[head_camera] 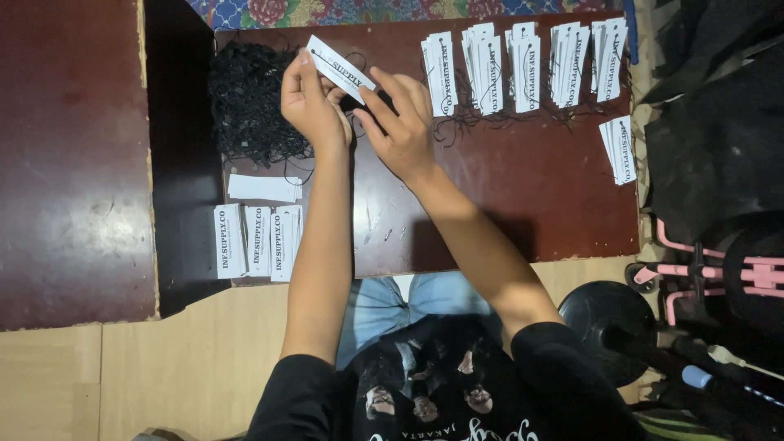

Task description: The person repeatedly picks up a white paper tag and a black string, threads the string through the tag's hole, and places the assembled tag on the table. The process is repeated for multiple tags.

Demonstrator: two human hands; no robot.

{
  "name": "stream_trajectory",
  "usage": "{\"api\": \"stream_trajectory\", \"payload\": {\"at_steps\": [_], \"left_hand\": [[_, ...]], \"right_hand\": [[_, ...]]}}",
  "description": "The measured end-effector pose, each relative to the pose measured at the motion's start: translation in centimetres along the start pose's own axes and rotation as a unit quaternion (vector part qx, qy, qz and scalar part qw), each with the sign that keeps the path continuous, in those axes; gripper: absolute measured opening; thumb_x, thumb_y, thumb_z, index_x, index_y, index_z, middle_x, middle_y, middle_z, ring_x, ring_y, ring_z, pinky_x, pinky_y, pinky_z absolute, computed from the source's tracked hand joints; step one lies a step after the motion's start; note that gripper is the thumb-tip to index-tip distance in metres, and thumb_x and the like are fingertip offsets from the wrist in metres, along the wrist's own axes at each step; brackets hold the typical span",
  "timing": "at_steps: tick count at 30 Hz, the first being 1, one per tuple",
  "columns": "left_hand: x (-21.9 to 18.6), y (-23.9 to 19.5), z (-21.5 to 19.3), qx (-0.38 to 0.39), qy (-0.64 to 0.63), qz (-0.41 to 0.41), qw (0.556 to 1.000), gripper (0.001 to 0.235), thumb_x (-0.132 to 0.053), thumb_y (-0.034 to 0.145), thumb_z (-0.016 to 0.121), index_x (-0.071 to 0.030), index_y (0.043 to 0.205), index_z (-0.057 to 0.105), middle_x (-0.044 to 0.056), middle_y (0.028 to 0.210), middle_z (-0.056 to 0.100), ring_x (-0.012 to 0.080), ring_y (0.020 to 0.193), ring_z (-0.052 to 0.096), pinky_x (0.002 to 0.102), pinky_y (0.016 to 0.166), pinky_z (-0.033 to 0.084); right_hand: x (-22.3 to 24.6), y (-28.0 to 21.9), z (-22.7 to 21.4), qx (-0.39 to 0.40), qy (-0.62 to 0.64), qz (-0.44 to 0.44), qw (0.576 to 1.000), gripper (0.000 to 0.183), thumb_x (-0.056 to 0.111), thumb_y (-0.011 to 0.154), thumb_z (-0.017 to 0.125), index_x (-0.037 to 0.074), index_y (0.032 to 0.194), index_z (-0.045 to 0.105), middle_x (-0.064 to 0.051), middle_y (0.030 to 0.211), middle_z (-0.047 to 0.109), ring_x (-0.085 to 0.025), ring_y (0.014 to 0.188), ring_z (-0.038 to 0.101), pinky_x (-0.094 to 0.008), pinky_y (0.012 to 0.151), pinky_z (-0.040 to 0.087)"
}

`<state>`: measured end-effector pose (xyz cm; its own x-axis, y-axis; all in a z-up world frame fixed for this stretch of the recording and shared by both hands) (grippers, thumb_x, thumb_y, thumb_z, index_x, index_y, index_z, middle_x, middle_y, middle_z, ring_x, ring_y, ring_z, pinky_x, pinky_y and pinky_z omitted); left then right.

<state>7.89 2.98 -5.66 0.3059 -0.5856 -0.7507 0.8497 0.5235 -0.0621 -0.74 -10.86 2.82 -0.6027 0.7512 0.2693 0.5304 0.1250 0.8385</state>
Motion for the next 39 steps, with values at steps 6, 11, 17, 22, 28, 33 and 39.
{"api": "stream_trajectory", "payload": {"at_steps": [6,11,17,22,28,33,39], "left_hand": [[-1.0,-0.4,0.7,0.010,0.029,0.018,0.999,0.022,-0.019,0.097,0.066,0.001,0.104,0.071,0.009,0.074,0.070,0.0133,0.058,0.063,0.024,0.045,0.054],[-1.9,-0.5,1.8,0.081,0.044,0.069,0.993,0.031,-0.028,0.102,0.058,0.001,0.099,0.068,0.008,0.072,0.063,0.0156,0.057,0.065,0.025,0.048,0.058],[-1.4,0.2,0.9,0.076,0.087,0.074,0.991,0.034,-0.033,0.102,0.057,-0.002,0.095,0.070,0.007,0.067,0.062,0.0154,0.050,0.063,0.024,0.045,0.052],[-0.9,0.2,1.2,0.087,0.099,0.074,0.989,0.032,-0.029,0.102,0.057,-0.001,0.092,0.071,0.006,0.065,0.059,0.0129,0.046,0.057,0.023,0.044,0.046],[-1.2,-0.4,1.7,0.113,0.116,0.092,0.983,0.030,-0.025,0.102,0.058,-0.002,0.090,0.071,0.006,0.064,0.060,0.0110,0.046,0.055,0.024,0.045,0.048],[-1.2,-0.5,2.0,0.127,0.160,0.083,0.975,0.029,-0.028,0.101,0.059,-0.005,0.089,0.072,0.004,0.065,0.062,0.0093,0.049,0.056,0.023,0.048,0.049],[-1.1,-0.6,2.1,0.134,0.178,0.075,0.972,0.030,-0.029,0.101,0.059,-0.004,0.090,0.073,0.005,0.066,0.063,0.0095,0.049,0.057,0.024,0.048,0.050]], "right_hand": [[0.5,0.7,-0.9,-0.026,-0.028,0.003,0.999,0.015,0.004,0.093,0.079,0.006,0.107,0.074,-0.010,0.116,0.070,-0.030,0.095,0.063,-0.042,0.084,0.047],[-0.5,1.0,-2.7,-0.032,-0.046,0.028,0.998,0.018,0.005,0.090,0.083,0.008,0.105,0.076,-0.007,0.116,0.071,-0.028,0.097,0.061,-0.042,0.086,0.044],[-0.9,2.4,-11.3,-0.093,-0.050,0.057,0.993,0.027,-0.003,0.087,0.088,0.003,0.111,0.074,-0.012,0.115,0.072,-0.030,0.110,0.061,-0.041,0.095,0.057],[-0.8,1.6,-22.6,-0.133,-0.078,0.063,0.986,0.019,-0.010,0.096,0.078,-0.004,0.112,0.071,-0.016,0.110,0.069,-0.031,0.109,0.058,-0.042,0.094,0.050],[-4.9,-4.0,-30.7,-0.063,-0.235,0.120,0.963,0.013,-0.018,0.096,0.075,-0.011,0.106,0.075,-0.025,0.108,0.073,-0.037,0.104,0.059,-0.047,0.091,0.050],[-10.4,-12.2,-31.0,0.023,-0.284,0.222,0.932,0.015,-0.008,0.095,0.079,-0.001,0.109,0.079,-0.015,0.110,0.078,-0.031,0.098,0.061,-0.041,0.081,0.046],[-11.6,-14.2,-30.9,0.000,-0.276,0.239,0.931,0.014,-0.008,0.094,0.076,-0.003,0.107,0.077,-0.018,0.109,0.076,-0.033,0.101,0.064,-0.043,0.088,0.049]]}}
Point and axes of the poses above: each hand's wrist, its own y-axis towards the middle knuckle, its own z-axis out of the palm, x = y × z, the point moved 6 cm from there along y, towards the middle knuckle
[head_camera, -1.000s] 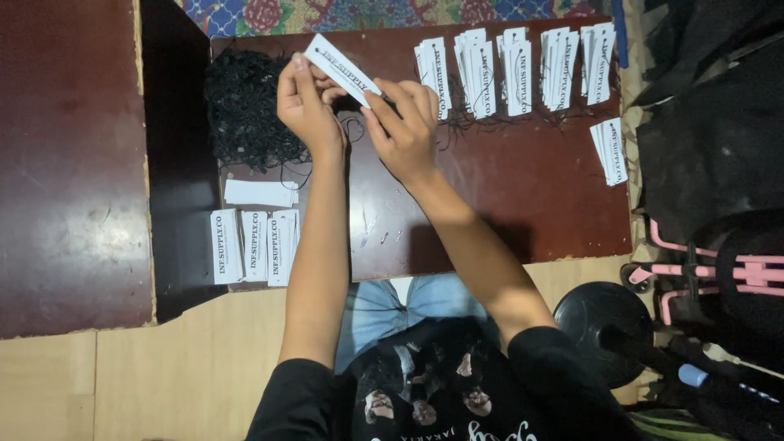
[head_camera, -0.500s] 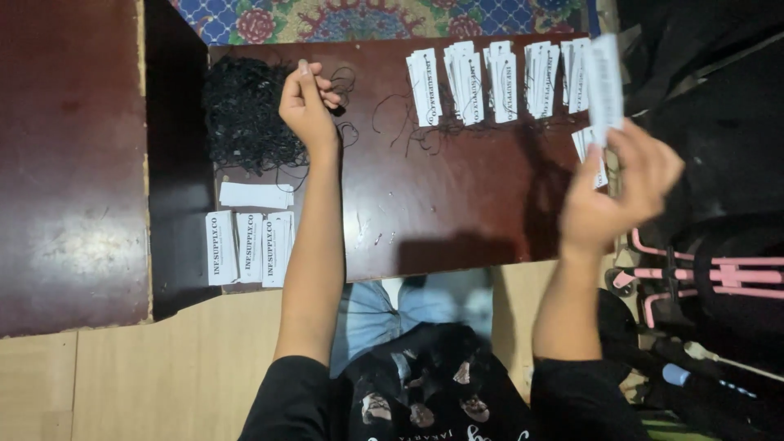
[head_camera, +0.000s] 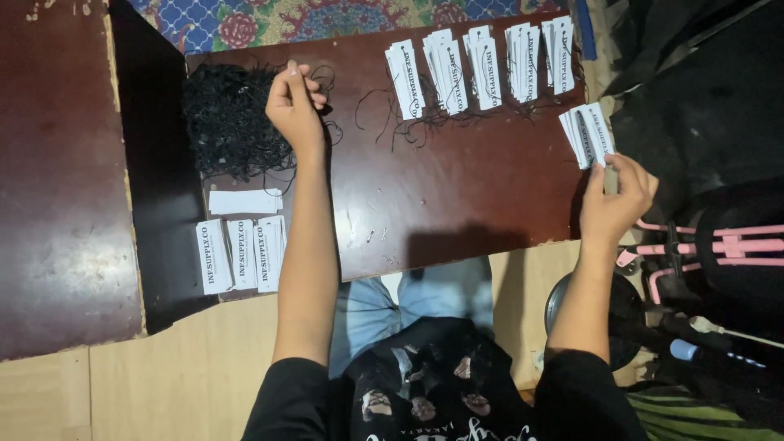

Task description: The person repeatedly picks up a white paper tag and a black string, threads the string through the tag's hole, and places the assembled tag on the table. The process is repeated for multiple tags.

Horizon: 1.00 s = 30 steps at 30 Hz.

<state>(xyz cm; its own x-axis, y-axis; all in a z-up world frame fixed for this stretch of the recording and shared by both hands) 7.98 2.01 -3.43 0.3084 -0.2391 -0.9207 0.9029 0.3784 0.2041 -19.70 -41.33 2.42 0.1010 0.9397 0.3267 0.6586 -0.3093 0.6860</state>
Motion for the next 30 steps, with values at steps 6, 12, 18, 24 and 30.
{"api": "stream_trajectory", "payload": {"at_steps": [6,12,18,24,30], "left_hand": [[-0.1,0.0,-0.1,0.004,-0.004,0.008,1.000,0.030,-0.027,0.102,0.058,-0.004,0.090,0.072,0.004,0.067,0.063,0.0098,0.050,0.057,0.023,0.049,0.049],[0.1,0.1,-0.1,0.003,-0.007,0.000,1.000,0.030,-0.029,0.101,0.060,-0.004,0.091,0.073,0.005,0.067,0.063,0.0097,0.050,0.057,0.023,0.049,0.049],[0.0,0.1,-0.4,-0.003,-0.004,0.003,1.000,0.031,-0.030,0.101,0.059,-0.004,0.091,0.073,0.005,0.066,0.064,0.0102,0.049,0.058,0.024,0.049,0.051],[0.2,0.3,-0.4,-0.007,-0.012,-0.002,1.000,0.029,-0.027,0.101,0.059,-0.004,0.090,0.073,0.005,0.066,0.063,0.0102,0.049,0.057,0.023,0.049,0.049],[-0.4,0.3,-0.2,0.001,-0.006,0.006,1.000,0.031,-0.029,0.101,0.058,-0.004,0.090,0.073,0.005,0.066,0.062,0.0101,0.050,0.057,0.023,0.050,0.050]], "right_hand": [[-2.3,-1.2,2.7,0.078,-0.008,0.025,0.997,0.019,0.002,0.094,0.081,0.001,0.113,0.078,-0.017,0.118,0.074,-0.035,0.111,0.062,-0.044,0.096,0.047],[-1.0,1.8,3.1,0.060,0.008,0.004,0.998,0.021,0.002,0.094,0.076,-0.003,0.114,0.075,-0.019,0.119,0.072,-0.036,0.109,0.058,-0.045,0.092,0.048],[-2.0,3.7,7.5,0.107,0.008,-0.048,0.993,0.018,0.006,0.097,0.078,-0.001,0.113,0.076,-0.017,0.113,0.073,-0.036,0.102,0.058,-0.044,0.088,0.048],[-1.8,4.1,8.2,0.141,-0.024,-0.022,0.989,0.020,0.007,0.097,0.075,0.000,0.115,0.075,-0.017,0.114,0.072,-0.036,0.101,0.057,-0.046,0.085,0.046],[-1.7,4.0,8.3,0.135,-0.034,-0.026,0.990,0.027,0.009,0.094,0.075,0.000,0.118,0.069,-0.017,0.113,0.071,-0.038,0.100,0.058,-0.048,0.085,0.044]]}}
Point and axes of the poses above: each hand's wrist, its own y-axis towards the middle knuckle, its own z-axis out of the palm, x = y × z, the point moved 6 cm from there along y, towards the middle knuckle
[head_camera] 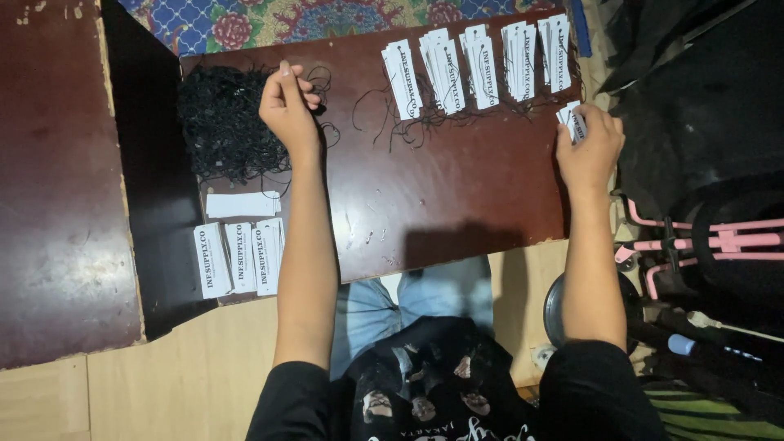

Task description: The person repeatedly picks up a white paper tag and a black string, threads the string through the tag's hole, and places the assembled tag on the table. The process is repeated for multiple tags.

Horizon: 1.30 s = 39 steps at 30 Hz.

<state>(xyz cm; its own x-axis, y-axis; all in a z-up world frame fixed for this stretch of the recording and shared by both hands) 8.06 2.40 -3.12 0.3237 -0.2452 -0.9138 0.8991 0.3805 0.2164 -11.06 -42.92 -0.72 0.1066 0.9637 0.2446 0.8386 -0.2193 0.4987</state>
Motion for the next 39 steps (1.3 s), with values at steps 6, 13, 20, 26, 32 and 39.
{"api": "stream_trajectory", "payload": {"at_steps": [6,13,20,26,32,39], "left_hand": [[0.2,0.0,-0.1,-0.008,-0.003,-0.011,1.000,0.030,-0.029,0.101,0.059,-0.004,0.090,0.073,0.005,0.066,0.062,0.0100,0.050,0.057,0.023,0.049,0.049],[0.1,0.0,-0.1,-0.013,-0.004,-0.016,1.000,0.030,-0.028,0.100,0.059,-0.004,0.089,0.073,0.004,0.065,0.062,0.0101,0.049,0.056,0.023,0.049,0.050],[0.3,0.0,-0.2,-0.011,-0.011,-0.018,1.000,0.030,-0.029,0.100,0.059,-0.003,0.090,0.073,0.005,0.066,0.062,0.0102,0.050,0.057,0.023,0.049,0.050],[0.4,0.1,-0.2,-0.011,-0.008,-0.015,1.000,0.030,-0.029,0.100,0.060,-0.004,0.090,0.073,0.004,0.066,0.062,0.0098,0.050,0.056,0.023,0.049,0.050],[-1.1,-0.3,0.2,-0.003,0.034,0.037,0.999,0.030,-0.030,0.102,0.058,-0.007,0.090,0.072,0.003,0.067,0.063,0.0087,0.051,0.057,0.023,0.051,0.052],[-5.7,-1.4,-0.1,-0.024,0.095,0.223,0.970,0.027,-0.021,0.107,0.051,-0.007,0.092,0.069,0.003,0.071,0.062,0.0084,0.062,0.056,0.021,0.050,0.049]], "right_hand": [[-0.2,0.6,0.1,-0.001,0.013,0.016,1.000,0.037,0.008,0.091,0.077,-0.004,0.123,0.064,-0.022,0.114,0.070,-0.042,0.098,0.057,-0.051,0.081,0.047],[-0.3,1.2,0.1,0.012,0.035,0.059,0.998,0.039,0.010,0.090,0.081,-0.001,0.123,0.062,-0.019,0.117,0.064,-0.036,0.101,0.051,-0.047,0.083,0.044],[-0.4,1.6,0.3,0.020,0.066,0.077,0.995,0.041,0.005,0.088,0.080,0.001,0.124,0.060,-0.016,0.112,0.068,-0.034,0.100,0.055,-0.045,0.082,0.046],[-1.4,1.5,1.2,0.009,0.066,0.050,0.997,0.036,0.005,0.090,0.083,0.000,0.119,0.063,-0.019,0.114,0.066,-0.038,0.105,0.057,-0.047,0.087,0.045],[0.0,1.7,0.4,-0.001,0.022,0.026,0.999,0.041,0.009,0.092,0.085,-0.004,0.125,0.066,-0.023,0.118,0.065,-0.041,0.105,0.055,-0.051,0.088,0.046],[9.6,2.4,-0.3,-0.097,0.137,-0.092,0.982,0.020,0.004,0.101,0.069,-0.007,0.118,0.066,-0.021,0.110,0.064,-0.036,0.106,0.057,-0.046,0.094,0.045]]}}
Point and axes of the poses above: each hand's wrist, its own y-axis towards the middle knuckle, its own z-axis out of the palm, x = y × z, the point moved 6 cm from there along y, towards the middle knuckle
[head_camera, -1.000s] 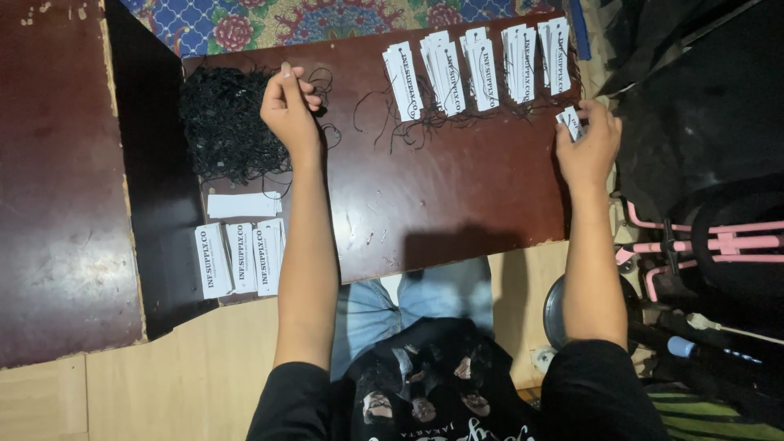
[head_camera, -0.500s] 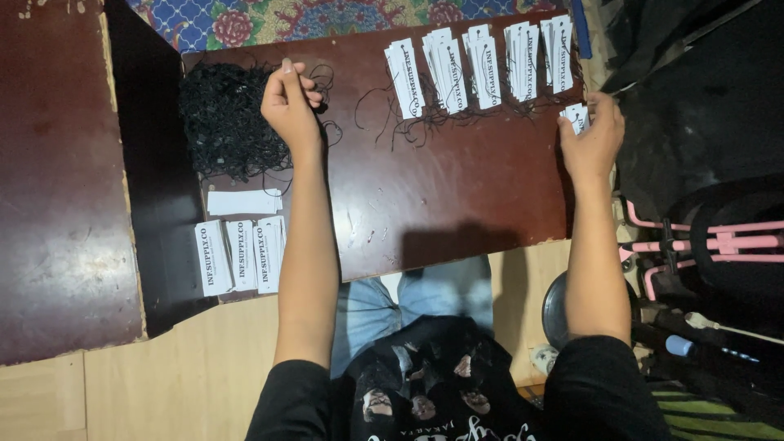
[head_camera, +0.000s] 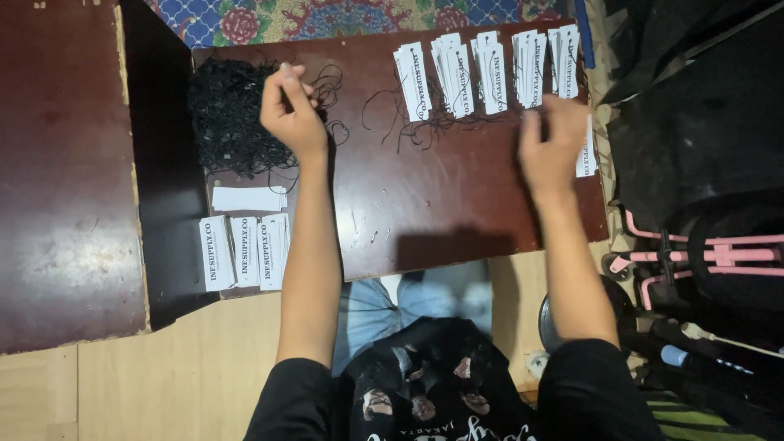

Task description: The person repeatedly picks up a white paper tag and a black string, threads the string through the tag's hole, and places the assembled tag on the table. The process is repeated for multiple tags.

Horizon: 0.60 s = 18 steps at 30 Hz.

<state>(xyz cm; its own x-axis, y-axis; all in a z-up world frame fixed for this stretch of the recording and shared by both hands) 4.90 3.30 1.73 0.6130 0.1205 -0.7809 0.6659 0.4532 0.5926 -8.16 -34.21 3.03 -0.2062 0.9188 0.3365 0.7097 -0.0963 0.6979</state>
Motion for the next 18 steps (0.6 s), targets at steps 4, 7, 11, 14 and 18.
{"api": "stream_trajectory", "payload": {"at_steps": [4,7,11,14,18], "left_hand": [[2.3,-0.2,-1.4,-0.052,-0.025,-0.035,0.998,0.049,-0.036,0.109,0.041,-0.005,0.089,0.072,0.004,0.070,0.067,0.0074,0.055,0.055,0.020,0.051,0.042],[2.0,0.0,-1.7,-0.075,-0.028,-0.050,0.996,0.054,-0.040,0.109,0.038,-0.006,0.085,0.073,0.003,0.064,0.062,0.0074,0.053,0.050,0.021,0.052,0.039],[2.7,0.0,-1.6,-0.075,-0.038,-0.070,0.994,0.055,-0.042,0.108,0.039,-0.006,0.084,0.073,0.003,0.064,0.063,0.0078,0.052,0.049,0.022,0.051,0.036],[3.2,-0.2,-1.4,-0.071,-0.045,-0.082,0.993,0.054,-0.040,0.108,0.039,-0.005,0.085,0.073,0.004,0.064,0.063,0.0078,0.052,0.049,0.022,0.051,0.036],[3.6,-0.3,-1.0,-0.032,-0.043,-0.065,0.996,0.052,-0.039,0.108,0.041,-0.005,0.082,0.071,0.004,0.067,0.063,0.0080,0.056,0.051,0.023,0.056,0.038]], "right_hand": [[9.5,1.3,5.5,0.080,0.044,-0.024,0.996,0.011,0.007,0.094,0.068,0.000,0.096,0.075,-0.011,0.089,0.071,-0.031,0.091,0.064,-0.046,0.084,0.044],[15.0,1.3,11.1,0.128,0.096,-0.139,0.977,0.009,0.007,0.097,0.067,0.006,0.099,0.076,-0.007,0.087,0.072,-0.022,0.081,0.061,-0.037,0.079,0.045],[17.5,1.4,18.7,0.252,0.061,-0.191,0.947,0.015,0.021,0.092,0.072,0.010,0.100,0.068,-0.005,0.092,0.060,-0.029,0.091,0.051,-0.043,0.074,0.037],[17.7,1.9,21.4,0.332,0.038,-0.171,0.927,0.011,0.019,0.087,0.075,0.011,0.082,0.069,-0.003,0.083,0.059,-0.030,0.088,0.053,-0.045,0.075,0.037],[17.3,1.8,22.7,0.378,0.044,-0.140,0.914,0.016,0.019,0.099,0.061,0.011,0.088,0.069,-0.005,0.086,0.063,-0.031,0.088,0.057,-0.047,0.079,0.040]]}}
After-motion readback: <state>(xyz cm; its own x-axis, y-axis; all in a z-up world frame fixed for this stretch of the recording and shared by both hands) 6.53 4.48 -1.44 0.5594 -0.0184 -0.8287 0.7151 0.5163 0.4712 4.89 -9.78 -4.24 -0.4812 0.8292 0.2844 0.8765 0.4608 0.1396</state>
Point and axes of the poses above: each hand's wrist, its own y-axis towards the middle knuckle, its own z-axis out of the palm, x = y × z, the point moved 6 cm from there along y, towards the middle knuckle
